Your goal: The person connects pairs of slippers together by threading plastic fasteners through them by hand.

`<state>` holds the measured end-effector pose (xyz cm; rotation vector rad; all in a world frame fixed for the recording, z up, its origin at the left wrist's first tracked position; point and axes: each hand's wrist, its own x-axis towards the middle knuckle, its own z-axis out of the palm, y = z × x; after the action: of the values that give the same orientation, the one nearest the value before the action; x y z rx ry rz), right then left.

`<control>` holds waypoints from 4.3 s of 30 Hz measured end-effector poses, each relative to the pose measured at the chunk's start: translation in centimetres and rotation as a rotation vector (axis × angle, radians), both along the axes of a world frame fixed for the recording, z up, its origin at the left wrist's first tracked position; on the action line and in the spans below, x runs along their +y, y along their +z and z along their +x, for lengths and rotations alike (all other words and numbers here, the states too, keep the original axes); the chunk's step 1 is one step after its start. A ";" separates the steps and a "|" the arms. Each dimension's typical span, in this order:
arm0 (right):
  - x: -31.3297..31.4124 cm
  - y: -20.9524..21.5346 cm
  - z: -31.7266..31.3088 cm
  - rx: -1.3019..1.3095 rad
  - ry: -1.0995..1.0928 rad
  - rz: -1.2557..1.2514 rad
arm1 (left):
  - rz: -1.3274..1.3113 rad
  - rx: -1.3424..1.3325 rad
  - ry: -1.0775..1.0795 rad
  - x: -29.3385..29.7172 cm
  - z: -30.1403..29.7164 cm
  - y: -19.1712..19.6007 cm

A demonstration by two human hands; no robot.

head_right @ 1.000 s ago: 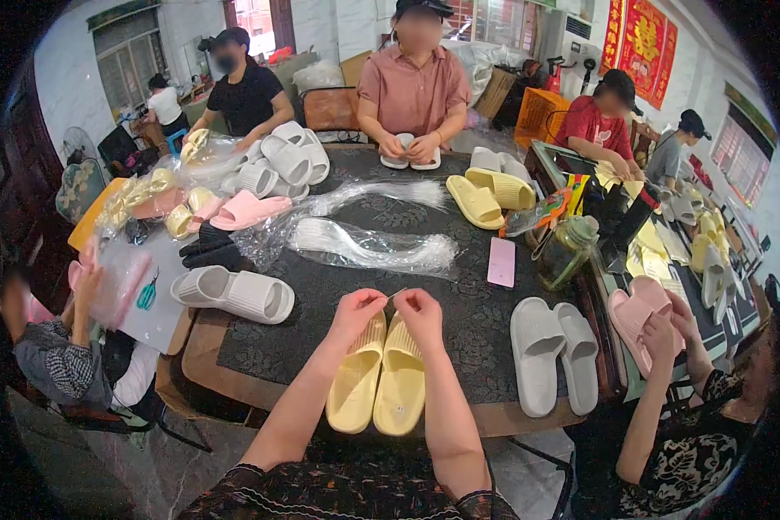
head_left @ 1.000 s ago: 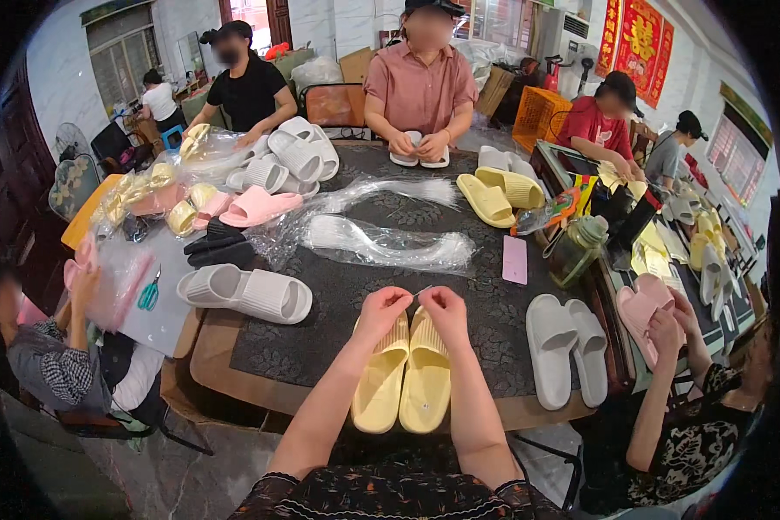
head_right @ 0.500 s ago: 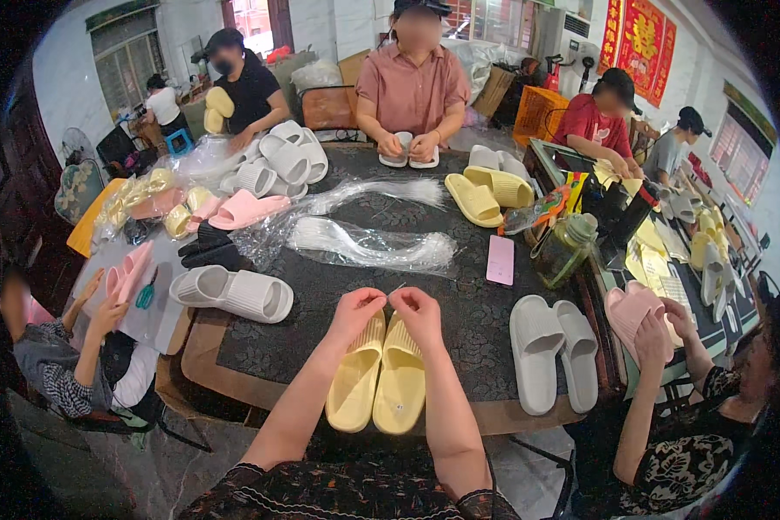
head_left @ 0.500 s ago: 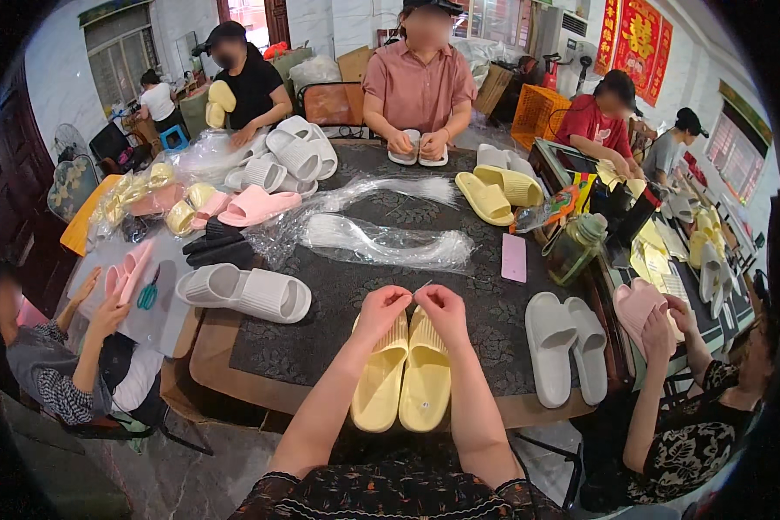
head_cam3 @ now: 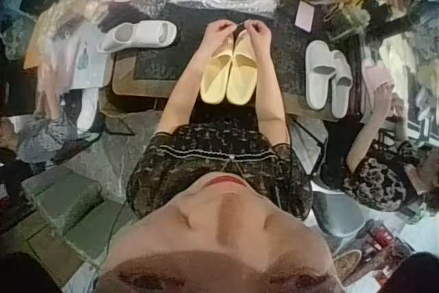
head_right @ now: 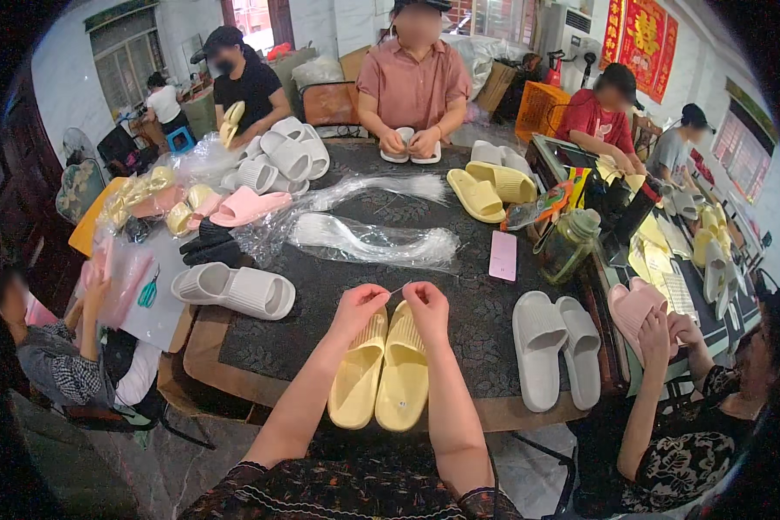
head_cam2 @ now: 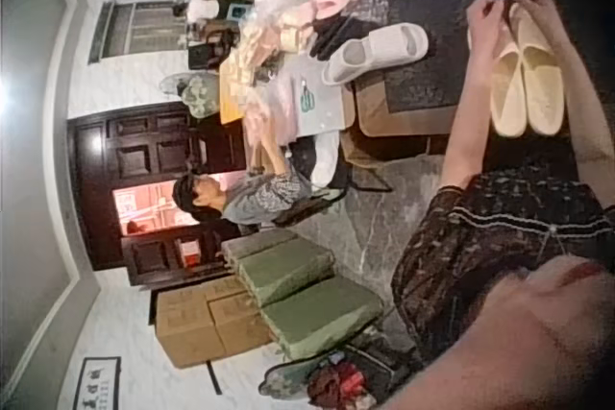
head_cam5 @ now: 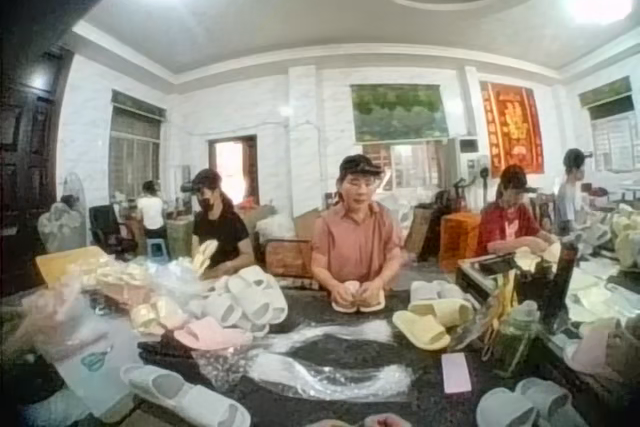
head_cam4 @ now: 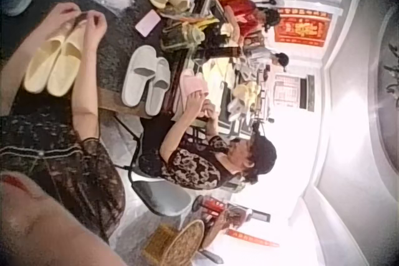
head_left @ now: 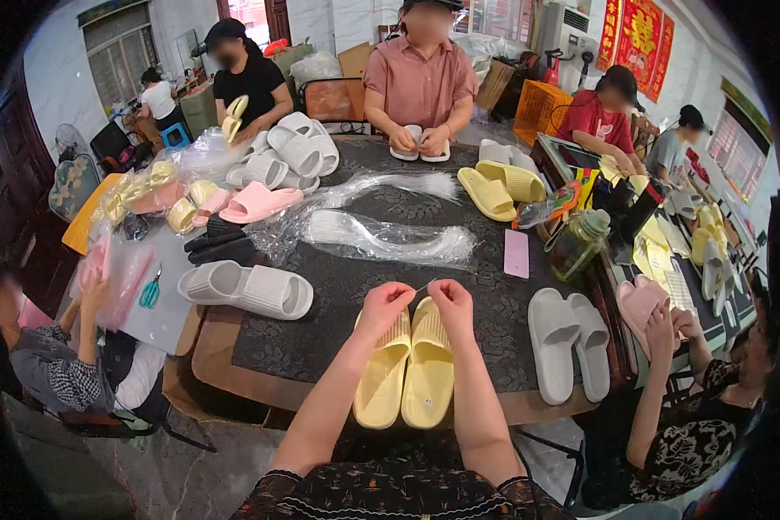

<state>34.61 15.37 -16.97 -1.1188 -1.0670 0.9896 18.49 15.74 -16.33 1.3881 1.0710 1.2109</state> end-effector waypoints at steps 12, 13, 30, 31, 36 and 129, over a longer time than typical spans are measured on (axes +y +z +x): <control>-0.8 1.4 -0.4 -0.113 0.104 0.023 | 0.008 -0.001 0.001 -0.1 -0.1 0.2; -0.8 1.3 -0.4 -0.112 0.105 0.024 | 0.013 -0.015 0.002 -0.1 -0.2 0.2; -0.2 0.3 -0.1 -0.107 0.103 -0.008 | -0.031 -0.038 -0.009 0.1 -0.3 -0.3; -0.3 0.4 -0.3 -0.178 0.193 0.017 | -0.060 -0.015 -0.006 0.2 -0.4 -0.3; -0.4 0.9 -0.3 -0.046 0.047 -0.002 | -0.039 -0.021 -0.020 -0.1 -0.3 0.2; 0.1 -0.1 0.1 0.017 0.014 0.017 | -0.010 -0.030 -0.012 0.1 0.0 -0.1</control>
<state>34.69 15.50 -17.11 -1.0884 -1.0689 0.9976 18.52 15.84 -16.47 1.3626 1.0455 1.2121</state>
